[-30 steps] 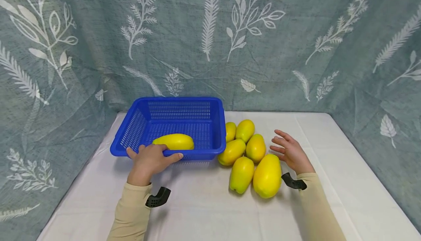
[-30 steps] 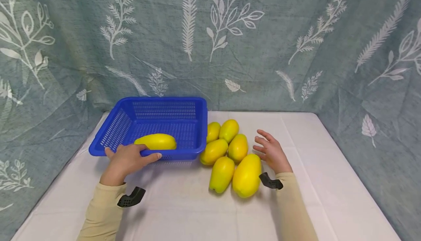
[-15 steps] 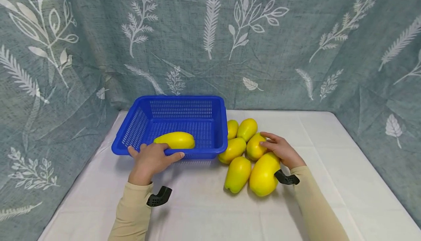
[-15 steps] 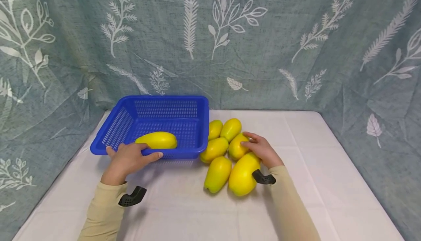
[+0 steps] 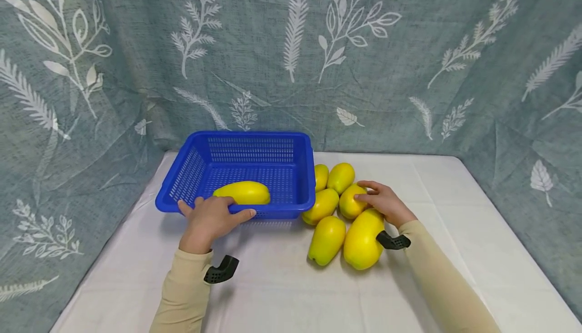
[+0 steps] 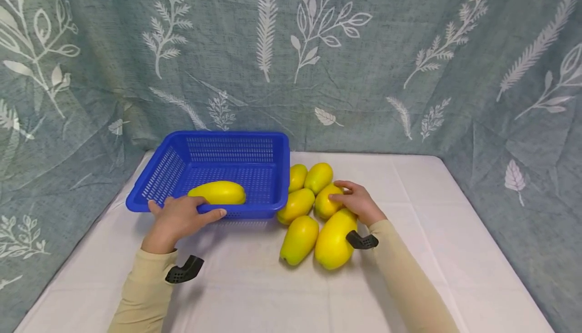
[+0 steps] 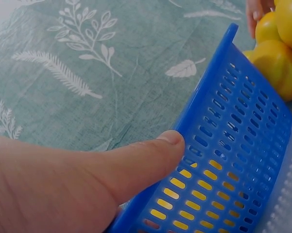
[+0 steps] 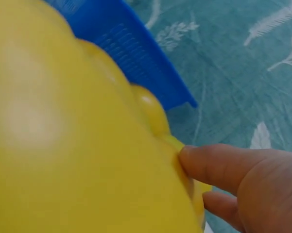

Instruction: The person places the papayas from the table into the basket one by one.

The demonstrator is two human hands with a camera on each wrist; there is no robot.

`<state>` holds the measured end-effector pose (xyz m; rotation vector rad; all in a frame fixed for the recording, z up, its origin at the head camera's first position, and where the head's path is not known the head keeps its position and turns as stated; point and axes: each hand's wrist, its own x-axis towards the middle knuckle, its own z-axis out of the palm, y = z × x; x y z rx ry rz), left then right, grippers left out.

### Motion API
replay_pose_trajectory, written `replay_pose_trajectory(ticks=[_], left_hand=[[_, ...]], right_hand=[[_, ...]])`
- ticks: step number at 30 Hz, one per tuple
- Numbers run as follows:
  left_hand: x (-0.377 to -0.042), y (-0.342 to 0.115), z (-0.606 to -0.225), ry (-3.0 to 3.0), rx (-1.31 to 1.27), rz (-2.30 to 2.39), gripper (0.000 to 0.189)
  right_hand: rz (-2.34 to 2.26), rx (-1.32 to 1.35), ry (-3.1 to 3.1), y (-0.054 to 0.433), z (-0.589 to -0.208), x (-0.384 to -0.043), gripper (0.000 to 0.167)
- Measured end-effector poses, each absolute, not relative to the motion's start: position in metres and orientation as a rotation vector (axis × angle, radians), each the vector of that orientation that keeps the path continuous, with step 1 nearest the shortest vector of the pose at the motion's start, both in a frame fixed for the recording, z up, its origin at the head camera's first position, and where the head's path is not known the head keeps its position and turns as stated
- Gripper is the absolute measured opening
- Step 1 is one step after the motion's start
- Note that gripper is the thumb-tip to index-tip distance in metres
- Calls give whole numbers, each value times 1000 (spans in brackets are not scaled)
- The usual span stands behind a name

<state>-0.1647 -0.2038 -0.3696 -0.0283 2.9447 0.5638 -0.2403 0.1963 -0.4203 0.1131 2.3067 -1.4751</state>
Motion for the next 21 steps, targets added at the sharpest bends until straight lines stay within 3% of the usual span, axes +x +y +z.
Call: replay_pose_trajectory(ticks=[11, 21], left_hand=[[-165, -205, -371, 2942, -23, 586, 72], [-164, -206, -369, 2940, -23, 596, 72]], right_hand=[[-1460, 64, 2340, 187, -418, -240, 58], [-1471, 120, 2353, 186, -421, -244, 63]])
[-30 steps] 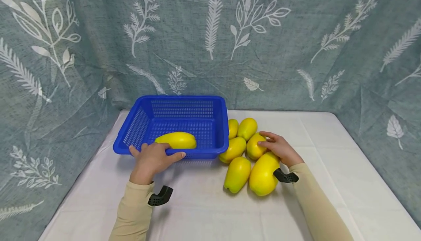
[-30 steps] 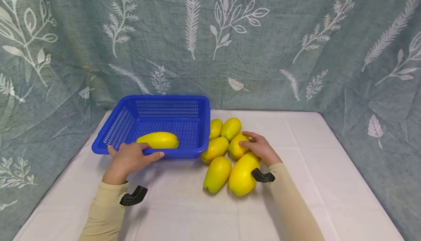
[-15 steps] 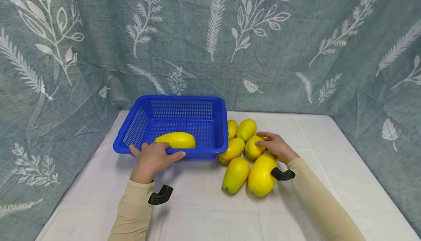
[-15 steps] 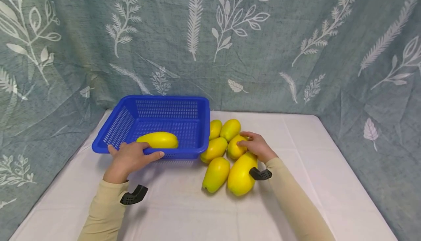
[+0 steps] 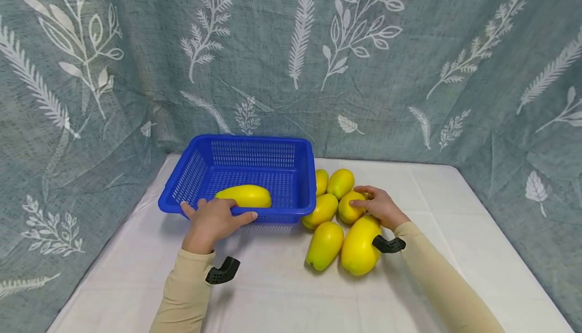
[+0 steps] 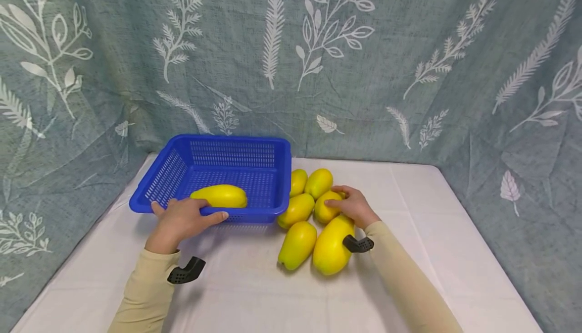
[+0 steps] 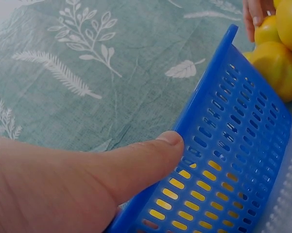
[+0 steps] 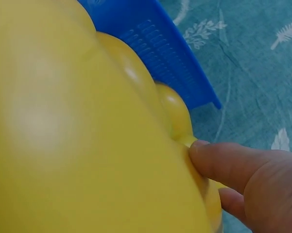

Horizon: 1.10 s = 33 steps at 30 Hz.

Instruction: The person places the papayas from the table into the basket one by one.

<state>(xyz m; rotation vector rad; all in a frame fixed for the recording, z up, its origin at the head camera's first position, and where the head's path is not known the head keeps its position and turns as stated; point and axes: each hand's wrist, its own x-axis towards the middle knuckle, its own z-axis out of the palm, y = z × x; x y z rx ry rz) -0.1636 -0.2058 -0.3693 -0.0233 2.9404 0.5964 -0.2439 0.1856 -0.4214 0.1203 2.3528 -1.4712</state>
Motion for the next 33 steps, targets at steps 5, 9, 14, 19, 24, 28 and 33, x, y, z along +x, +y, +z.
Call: replay_pose_trajectory(ticks=[5, 9, 14, 19, 24, 28, 33], left_hand=[[-164, -205, -369, 2935, -25, 584, 74], [-163, -204, -370, 2936, -24, 581, 75], [-163, -204, -371, 2949, -18, 582, 75], [-163, -204, -372, 2951, -18, 586, 74], [-163, -203, -371, 2940, -21, 582, 76], [-163, -203, -369, 2939, -22, 579, 77], [-164, -204, -369, 2944, -23, 587, 75]], right_hand=[[-1472, 146, 2344, 185, -422, -244, 63], [-1480, 164, 2338, 186, -423, -244, 63], [-1517, 189, 2343, 186, -423, -243, 63], [-1584, 234, 2333, 189, -421, -241, 61], [-1643, 229, 2307, 196, -405, -239, 61], [-1702, 155, 2309, 204, -383, -239, 64], [-1771, 75, 2318, 209, -352, -240, 66]])
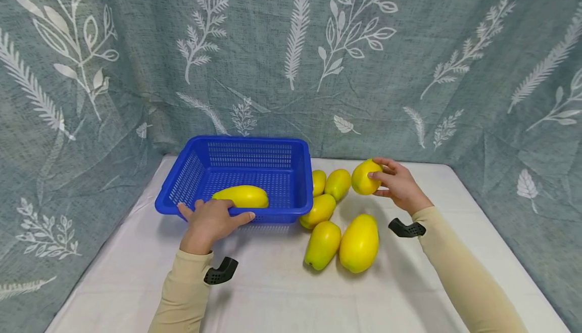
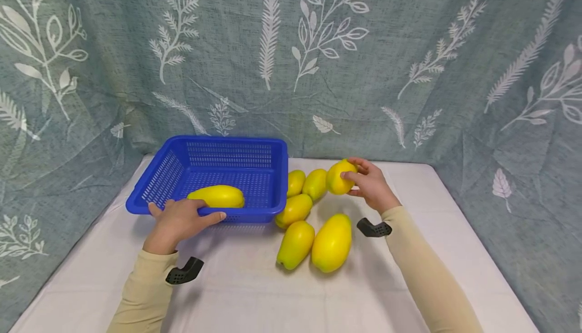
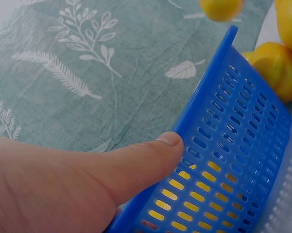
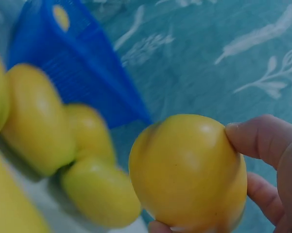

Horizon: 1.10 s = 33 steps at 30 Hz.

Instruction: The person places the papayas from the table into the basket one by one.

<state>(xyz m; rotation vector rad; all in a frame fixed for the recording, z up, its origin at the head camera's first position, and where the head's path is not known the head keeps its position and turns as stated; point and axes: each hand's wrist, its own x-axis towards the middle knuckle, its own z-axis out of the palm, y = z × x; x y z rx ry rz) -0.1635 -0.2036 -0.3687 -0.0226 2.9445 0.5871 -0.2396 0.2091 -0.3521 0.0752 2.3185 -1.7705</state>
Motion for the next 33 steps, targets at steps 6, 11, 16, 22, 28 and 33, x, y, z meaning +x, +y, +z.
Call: replay_pose_trajectory(ticks=[6, 11, 16, 22, 28, 33], left_hand=[[-163, -210, -369, 2947, -38, 584, 74], [-162, -215, -369, 2945, -54, 572, 74], [-161, -217, -371, 2937, -61, 566, 74], [-160, -211, -374, 2930, -72, 581, 75], [-160, -205, -374, 2937, -79, 573, 76], [-162, -205, -372, 2955, -79, 576, 71]], right_hand=[[-1800, -34, 2298, 195, -330, -241, 67], [-1822, -104, 2260, 166, -323, -244, 65], [-1817, -161, 2213, 120, -321, -251, 62], [-1665, -204, 2235, 64, -329, -256, 55], [-1476, -252, 2303, 31, -351, -255, 52], [-1372, -266, 2365, 10, -362, -253, 53]])
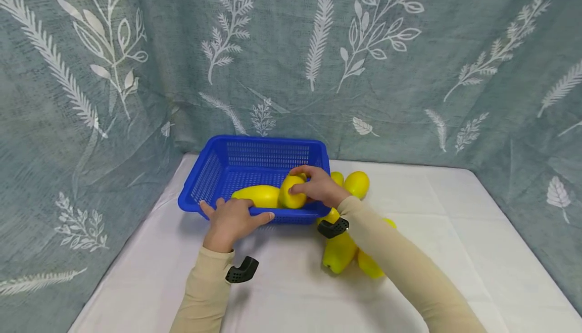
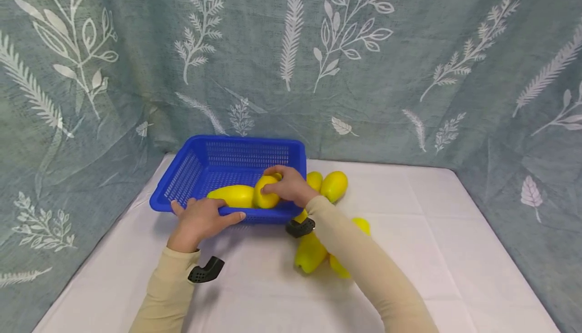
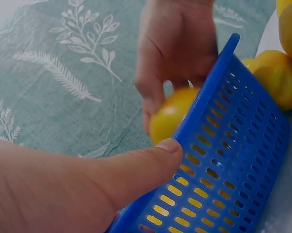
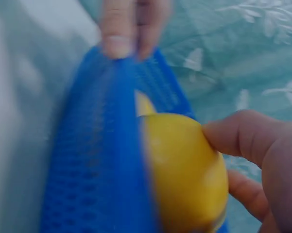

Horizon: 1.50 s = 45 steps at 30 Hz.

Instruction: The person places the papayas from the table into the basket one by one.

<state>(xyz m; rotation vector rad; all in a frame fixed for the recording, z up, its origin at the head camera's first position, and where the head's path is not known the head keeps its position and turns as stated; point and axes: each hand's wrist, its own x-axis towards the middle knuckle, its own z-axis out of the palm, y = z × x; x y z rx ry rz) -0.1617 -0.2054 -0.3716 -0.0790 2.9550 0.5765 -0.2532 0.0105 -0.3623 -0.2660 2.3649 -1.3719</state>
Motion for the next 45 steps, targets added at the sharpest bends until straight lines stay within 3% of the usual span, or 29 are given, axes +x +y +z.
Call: replay_pose_trajectory(ticks=[18, 28, 38, 45], left_hand=[[-165, -205, -373, 2999, -73, 605, 54], [-164, -205, -373, 2982, -86, 578, 70], [-167, -204, -367, 2976, -46, 568, 70], [-167, -204, -369, 2936, -35, 563, 76]], right_hand=[[-1063, -373, 2380, -19, -381, -253, 45], [-1311, -384, 2262, -7, -377, -251, 49], [-1513, -404, 2248, 95, -323, -234, 54], [-1578, -243, 2307, 189, -318, -211, 60]])
